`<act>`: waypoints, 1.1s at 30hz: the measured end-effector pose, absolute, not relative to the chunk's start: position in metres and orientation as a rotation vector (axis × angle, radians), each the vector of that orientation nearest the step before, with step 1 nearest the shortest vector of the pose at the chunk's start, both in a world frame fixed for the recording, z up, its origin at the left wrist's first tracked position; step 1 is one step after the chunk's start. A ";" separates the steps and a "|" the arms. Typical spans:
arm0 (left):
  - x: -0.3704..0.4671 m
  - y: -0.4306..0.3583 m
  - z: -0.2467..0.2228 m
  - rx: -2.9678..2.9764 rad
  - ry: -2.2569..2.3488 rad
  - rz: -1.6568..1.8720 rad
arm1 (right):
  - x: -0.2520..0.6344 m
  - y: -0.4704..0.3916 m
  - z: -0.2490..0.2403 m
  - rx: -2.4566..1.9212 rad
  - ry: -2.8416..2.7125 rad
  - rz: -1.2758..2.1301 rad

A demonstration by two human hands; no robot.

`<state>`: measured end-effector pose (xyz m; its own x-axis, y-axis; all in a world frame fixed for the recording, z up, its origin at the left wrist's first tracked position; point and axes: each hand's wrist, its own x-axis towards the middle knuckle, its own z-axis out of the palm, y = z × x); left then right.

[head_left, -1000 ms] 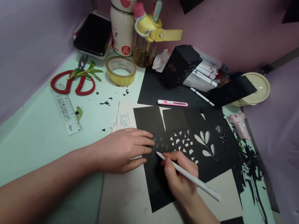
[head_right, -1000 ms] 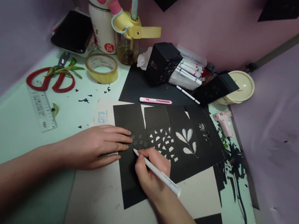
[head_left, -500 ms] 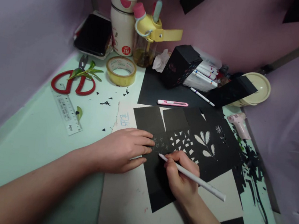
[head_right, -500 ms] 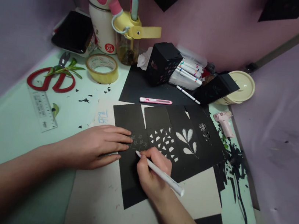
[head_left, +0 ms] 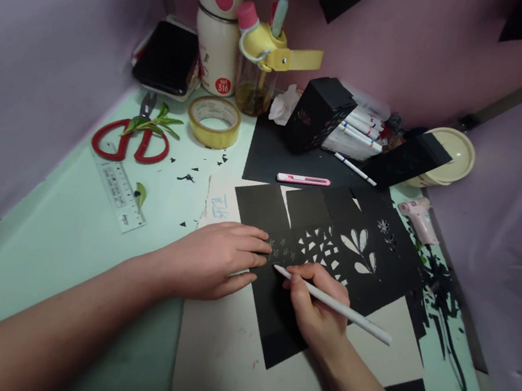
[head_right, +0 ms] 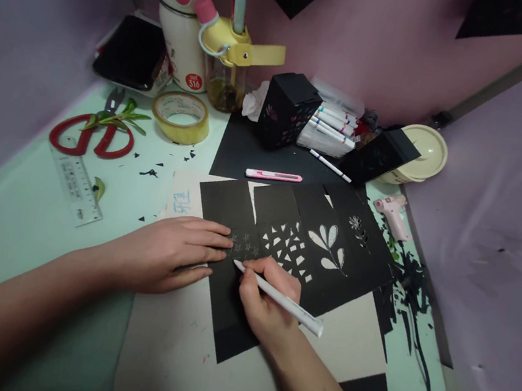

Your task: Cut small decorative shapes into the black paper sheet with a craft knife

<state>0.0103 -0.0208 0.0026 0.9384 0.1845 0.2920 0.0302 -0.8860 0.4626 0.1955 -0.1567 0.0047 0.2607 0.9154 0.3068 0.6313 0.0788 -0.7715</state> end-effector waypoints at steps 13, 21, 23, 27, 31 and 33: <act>0.010 -0.021 0.003 2.634 0.156 0.453 | 0.197 -0.157 0.004 -1.617 -1.487 0.422; 0.010 -0.020 0.002 2.630 0.139 0.453 | 0.196 -0.161 0.002 -1.492 -1.345 0.319; 0.010 -0.020 0.002 2.633 0.124 0.498 | 0.195 -0.163 0.001 -1.412 -1.325 0.247; 0.009 -0.019 0.005 2.660 0.131 0.692 | 0.194 -0.165 0.002 -1.297 -1.395 0.160; 0.008 -0.017 0.009 2.685 0.157 0.762 | 0.194 -0.164 0.005 -1.256 -1.483 0.150; 0.008 -0.017 0.010 2.689 0.142 0.742 | 0.194 -0.163 0.006 -1.269 -1.486 0.146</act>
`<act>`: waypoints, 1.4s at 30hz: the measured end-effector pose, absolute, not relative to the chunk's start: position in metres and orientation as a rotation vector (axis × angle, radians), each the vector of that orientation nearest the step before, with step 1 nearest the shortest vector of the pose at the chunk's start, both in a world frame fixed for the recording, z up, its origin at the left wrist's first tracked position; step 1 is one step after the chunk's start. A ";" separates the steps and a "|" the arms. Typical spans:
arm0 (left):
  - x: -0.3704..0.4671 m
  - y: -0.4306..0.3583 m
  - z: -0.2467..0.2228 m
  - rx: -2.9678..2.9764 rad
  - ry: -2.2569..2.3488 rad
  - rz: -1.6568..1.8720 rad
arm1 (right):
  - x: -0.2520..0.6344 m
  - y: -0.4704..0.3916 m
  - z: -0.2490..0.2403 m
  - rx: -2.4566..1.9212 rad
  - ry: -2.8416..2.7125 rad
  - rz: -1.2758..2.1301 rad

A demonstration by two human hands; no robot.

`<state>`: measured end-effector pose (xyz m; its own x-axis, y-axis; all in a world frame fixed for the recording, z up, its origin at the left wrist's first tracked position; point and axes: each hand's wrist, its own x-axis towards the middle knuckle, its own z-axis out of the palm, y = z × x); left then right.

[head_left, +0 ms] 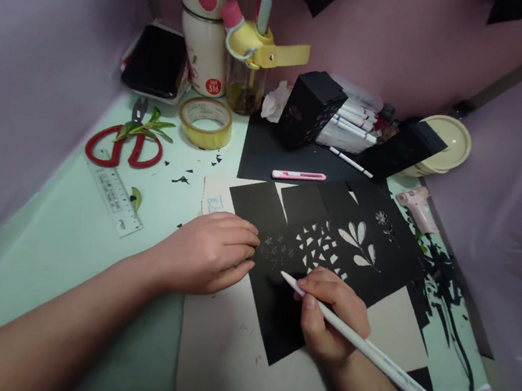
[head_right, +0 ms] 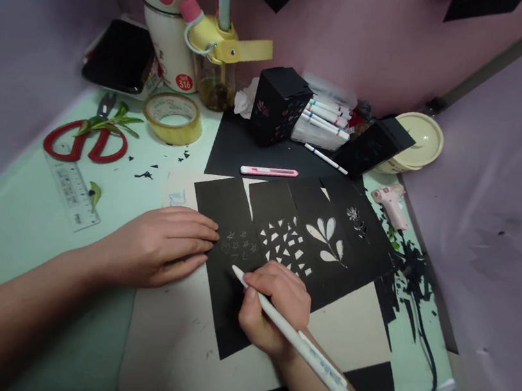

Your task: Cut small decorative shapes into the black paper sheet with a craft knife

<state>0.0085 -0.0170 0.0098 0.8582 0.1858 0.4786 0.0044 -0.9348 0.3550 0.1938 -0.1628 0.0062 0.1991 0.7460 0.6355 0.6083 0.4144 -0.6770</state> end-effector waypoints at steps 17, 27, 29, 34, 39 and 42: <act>0.008 -0.019 0.012 2.682 0.142 0.428 | 0.189 -0.161 0.008 -1.387 -1.402 0.272; 0.009 -0.017 0.011 2.595 0.158 0.458 | 0.189 -0.159 0.004 -1.476 -1.542 0.354; 0.008 -0.017 0.010 2.584 0.163 0.466 | 0.188 -0.158 0.003 -1.498 -1.552 0.354; 0.007 -0.018 0.011 2.578 0.173 0.468 | 0.187 -0.156 0.001 -1.485 -1.558 0.353; 0.008 -0.018 0.010 2.589 0.166 0.466 | 0.187 -0.156 0.001 -1.485 -1.566 0.348; 0.008 -0.018 0.009 2.595 0.168 0.471 | 0.187 -0.156 0.001 -1.490 -1.572 0.346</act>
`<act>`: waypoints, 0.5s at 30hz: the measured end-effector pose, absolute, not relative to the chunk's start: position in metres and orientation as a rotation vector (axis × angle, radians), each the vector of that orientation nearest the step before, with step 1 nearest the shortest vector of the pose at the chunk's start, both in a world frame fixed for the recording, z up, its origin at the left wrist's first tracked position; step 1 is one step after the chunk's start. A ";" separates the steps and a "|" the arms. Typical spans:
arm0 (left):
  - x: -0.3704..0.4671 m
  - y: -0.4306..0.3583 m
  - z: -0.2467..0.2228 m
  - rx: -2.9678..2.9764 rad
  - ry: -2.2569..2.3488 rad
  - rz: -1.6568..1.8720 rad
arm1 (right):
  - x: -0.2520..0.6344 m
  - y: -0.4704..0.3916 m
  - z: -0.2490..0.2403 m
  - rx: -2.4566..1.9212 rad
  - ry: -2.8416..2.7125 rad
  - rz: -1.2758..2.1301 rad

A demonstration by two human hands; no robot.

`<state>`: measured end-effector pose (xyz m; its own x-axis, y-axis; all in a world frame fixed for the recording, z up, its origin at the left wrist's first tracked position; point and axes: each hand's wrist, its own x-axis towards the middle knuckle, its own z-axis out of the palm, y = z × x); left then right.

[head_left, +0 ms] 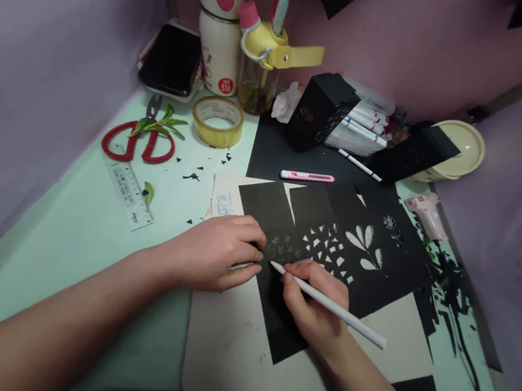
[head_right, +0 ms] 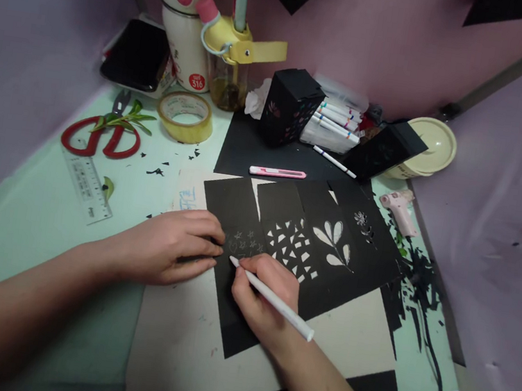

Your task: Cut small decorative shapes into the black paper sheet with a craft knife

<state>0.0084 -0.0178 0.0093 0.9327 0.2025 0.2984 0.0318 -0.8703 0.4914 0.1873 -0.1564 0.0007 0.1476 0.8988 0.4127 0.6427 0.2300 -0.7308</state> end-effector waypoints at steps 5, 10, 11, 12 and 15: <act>0.009 -0.018 0.009 2.599 0.171 0.469 | 0.188 -0.156 0.001 -1.477 -1.588 0.355; 0.009 -0.018 0.010 2.595 0.167 0.475 | 0.187 -0.156 0.001 -1.490 -1.609 0.365; 0.009 -0.017 0.010 2.594 0.167 0.475 | 0.187 -0.156 0.001 -1.505 -1.604 0.374; 0.008 -0.017 0.010 2.593 0.166 0.472 | 0.187 -0.156 0.001 -1.523 -1.593 0.380; 0.008 -0.017 0.011 2.592 0.168 0.465 | 0.187 -0.157 -0.001 -1.565 -1.549 0.382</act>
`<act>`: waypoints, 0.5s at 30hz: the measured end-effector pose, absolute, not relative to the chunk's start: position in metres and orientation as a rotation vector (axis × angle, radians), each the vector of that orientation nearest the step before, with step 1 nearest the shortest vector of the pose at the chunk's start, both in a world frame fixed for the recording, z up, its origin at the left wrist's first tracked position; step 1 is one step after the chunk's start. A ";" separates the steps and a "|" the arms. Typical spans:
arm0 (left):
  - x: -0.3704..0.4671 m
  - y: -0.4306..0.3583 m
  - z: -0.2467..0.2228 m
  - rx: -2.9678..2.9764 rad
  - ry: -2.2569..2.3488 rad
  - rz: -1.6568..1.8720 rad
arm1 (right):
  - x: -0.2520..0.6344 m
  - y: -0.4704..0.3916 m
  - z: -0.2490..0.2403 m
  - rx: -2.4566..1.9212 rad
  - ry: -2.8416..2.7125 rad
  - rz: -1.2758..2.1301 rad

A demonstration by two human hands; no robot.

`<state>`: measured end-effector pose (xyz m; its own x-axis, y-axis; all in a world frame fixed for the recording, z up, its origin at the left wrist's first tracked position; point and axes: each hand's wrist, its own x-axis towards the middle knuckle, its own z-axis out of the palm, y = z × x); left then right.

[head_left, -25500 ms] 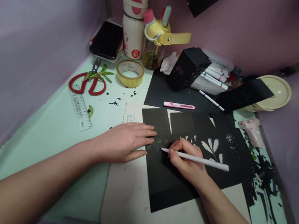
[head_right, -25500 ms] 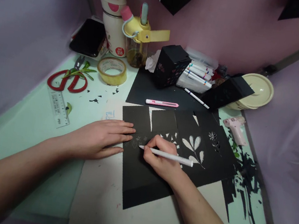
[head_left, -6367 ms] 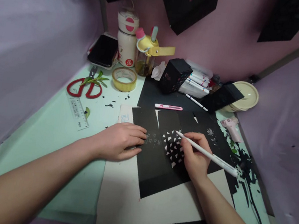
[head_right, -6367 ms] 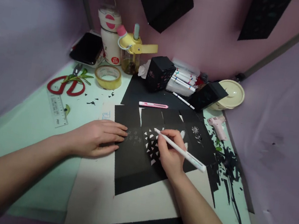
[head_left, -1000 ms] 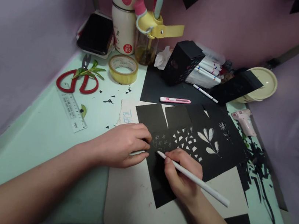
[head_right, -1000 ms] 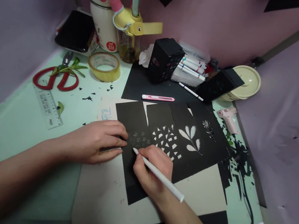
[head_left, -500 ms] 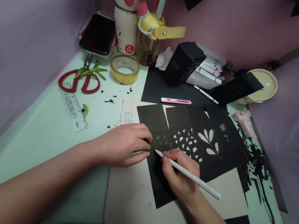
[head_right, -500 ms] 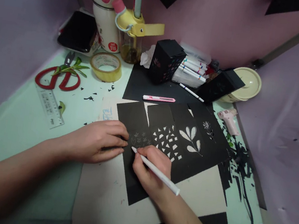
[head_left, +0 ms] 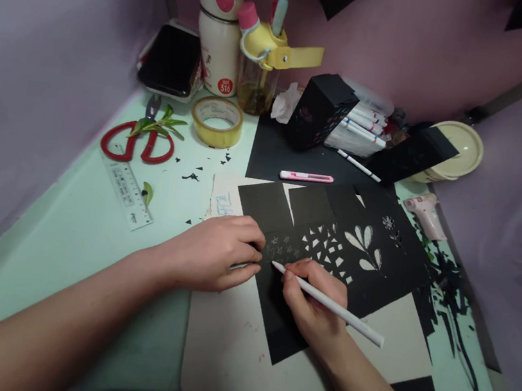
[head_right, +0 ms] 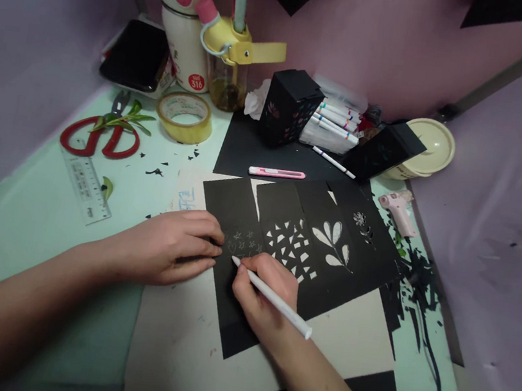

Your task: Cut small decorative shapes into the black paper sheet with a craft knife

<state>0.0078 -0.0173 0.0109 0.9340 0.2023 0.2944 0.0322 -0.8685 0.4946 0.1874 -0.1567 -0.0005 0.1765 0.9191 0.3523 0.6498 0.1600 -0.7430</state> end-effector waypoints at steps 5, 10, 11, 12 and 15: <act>0.008 -0.018 0.011 2.598 0.177 0.469 | 0.188 -0.157 -0.001 -1.575 -1.535 0.400; 0.009 -0.018 0.009 2.598 0.181 0.470 | 0.189 -0.157 0.000 -1.508 -1.585 0.433; 0.009 -0.018 0.009 2.597 0.180 0.468 | 0.189 -0.157 0.000 -1.488 -1.602 0.446; 0.009 -0.018 0.009 2.597 0.181 0.466 | 0.189 -0.157 0.000 -1.475 -1.613 0.456; 0.010 -0.018 0.009 2.593 0.179 0.472 | 0.189 -0.157 -0.001 -1.472 -1.602 0.444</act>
